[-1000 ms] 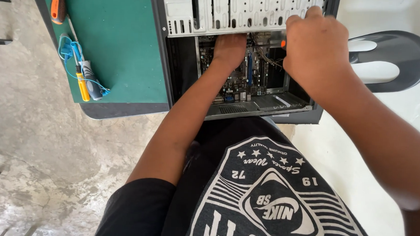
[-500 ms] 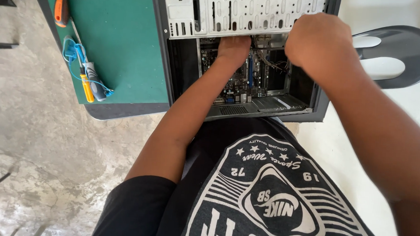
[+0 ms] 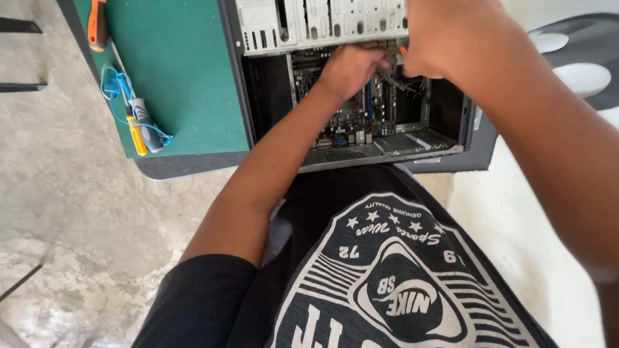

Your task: Using a screwdriver to remove a CPU cooler from a motherboard inside a computer case.

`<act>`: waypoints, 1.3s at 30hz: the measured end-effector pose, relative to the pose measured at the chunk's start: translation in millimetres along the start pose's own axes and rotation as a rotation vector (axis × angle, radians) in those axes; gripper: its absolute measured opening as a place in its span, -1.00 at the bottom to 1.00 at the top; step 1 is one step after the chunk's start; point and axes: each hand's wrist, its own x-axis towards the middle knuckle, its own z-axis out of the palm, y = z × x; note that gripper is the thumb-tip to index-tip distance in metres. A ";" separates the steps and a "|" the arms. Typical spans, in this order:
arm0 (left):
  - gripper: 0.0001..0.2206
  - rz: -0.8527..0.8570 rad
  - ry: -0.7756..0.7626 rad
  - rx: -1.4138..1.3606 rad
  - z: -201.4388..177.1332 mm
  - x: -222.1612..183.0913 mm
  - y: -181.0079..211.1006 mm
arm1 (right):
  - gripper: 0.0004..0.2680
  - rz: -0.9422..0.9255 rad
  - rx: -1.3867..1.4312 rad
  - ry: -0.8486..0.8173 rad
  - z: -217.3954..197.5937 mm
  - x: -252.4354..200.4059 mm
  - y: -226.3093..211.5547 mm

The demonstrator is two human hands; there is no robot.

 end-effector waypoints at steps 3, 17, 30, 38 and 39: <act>-0.77 0.043 -0.081 -0.025 -10.4 -0.1 -5.4 | -0.71 -0.257 0.022 0.291 23.7 12.2 15.2; -0.76 -0.229 -0.059 -0.283 -2.9 2.7 -6.8 | -0.85 -0.060 0.167 0.074 21.9 45.9 12.6; -0.77 -0.243 -0.228 -0.164 -29.1 5.8 26.8 | -0.66 0.000 0.222 0.050 6.7 4.3 20.3; -0.78 -0.304 -0.072 -0.112 -96.9 -54.4 74.4 | -0.85 -0.173 -0.348 0.302 46.3 51.7 25.7; -0.78 -0.313 -0.072 -0.116 -106.0 -66.7 79.6 | -0.85 -0.179 -0.352 0.295 42.7 41.3 20.5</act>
